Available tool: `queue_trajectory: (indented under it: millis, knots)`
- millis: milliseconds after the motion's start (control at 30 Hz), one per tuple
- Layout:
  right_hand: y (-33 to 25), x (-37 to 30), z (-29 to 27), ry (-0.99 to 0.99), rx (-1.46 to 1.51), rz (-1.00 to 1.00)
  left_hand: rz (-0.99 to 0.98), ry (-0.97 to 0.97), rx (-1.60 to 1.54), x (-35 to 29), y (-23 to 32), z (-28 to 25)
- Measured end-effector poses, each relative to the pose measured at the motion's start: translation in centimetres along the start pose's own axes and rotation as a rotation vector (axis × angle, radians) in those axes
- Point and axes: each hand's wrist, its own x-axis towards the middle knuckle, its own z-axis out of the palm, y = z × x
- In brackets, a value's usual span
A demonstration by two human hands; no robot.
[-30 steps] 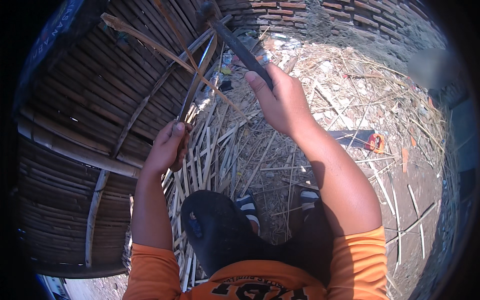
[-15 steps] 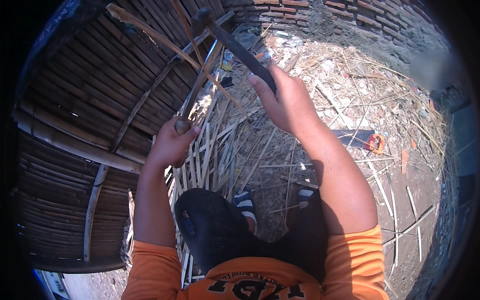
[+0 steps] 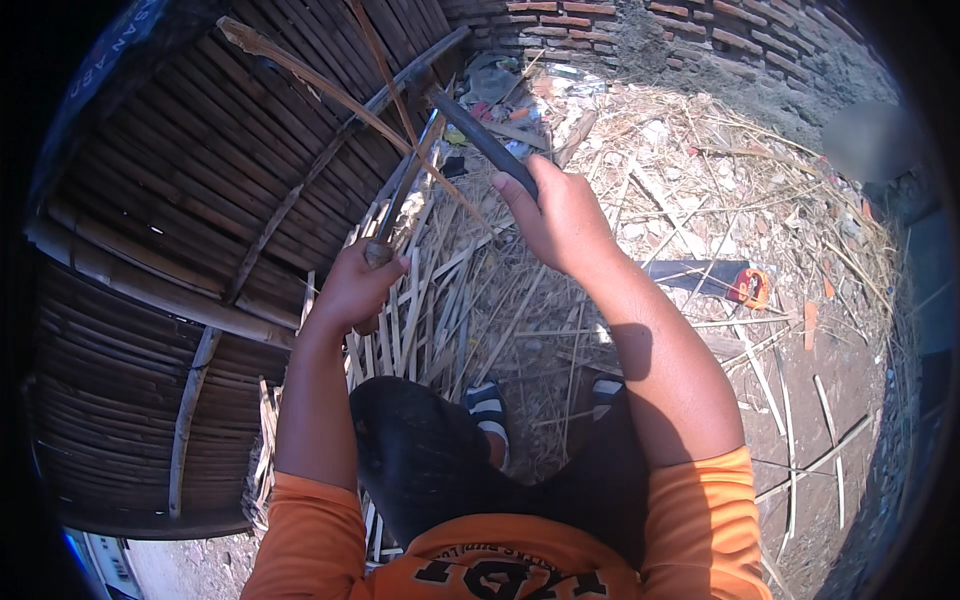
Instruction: The person uses a machete and a hammer to split and thin strips of bamboo. They hold the bamboo strip in one hand and strike the back of the machete with a hammer to drive the blade through the wood while sitting in a workspace covered in bamboo debris.
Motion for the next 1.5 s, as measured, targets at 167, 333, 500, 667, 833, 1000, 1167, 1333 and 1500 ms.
queue_trajectory:
  millis: [167,333,500,667,833,1000,1167,1333,1500]
  knots:
    - [-2.8,0.1,-2.7,0.034,0.159,-0.024,-0.014,0.026,-0.001,0.2,-0.5,0.8]
    - [1.9,0.5,0.8,-0.094,0.005,0.112,0.027,-0.004,-0.035,1.3,-0.5,1.8]
    - [-1.0,1.0,-0.5,-0.012,0.173,0.060,0.036,0.041,-0.053,1.5,-1.4,2.3]
    - [1.5,1.2,1.8,-0.121,-0.047,0.132,0.044,0.061,-0.006,2.7,-2.5,2.7]
    - [-0.8,1.8,0.6,0.024,-0.030,0.008,0.013,0.046,-0.060,2.4,-3.1,2.2]
    - [3.4,1.8,2.2,-0.088,-0.160,0.143,-0.015,0.069,-0.145,3.2,-3.7,2.1]
    - [1.6,2.3,2.6,-0.046,-0.079,0.135,-0.001,0.098,-0.217,4.0,-5.9,1.1]
    - [-0.2,2.6,3.4,-0.085,-0.039,0.066,-0.044,0.064,-0.240,3.6,-5.2,1.1]
    - [0.3,2.6,3.8,-0.049,-0.023,0.147,-0.064,0.111,-0.288,4.0,-6.4,1.1]
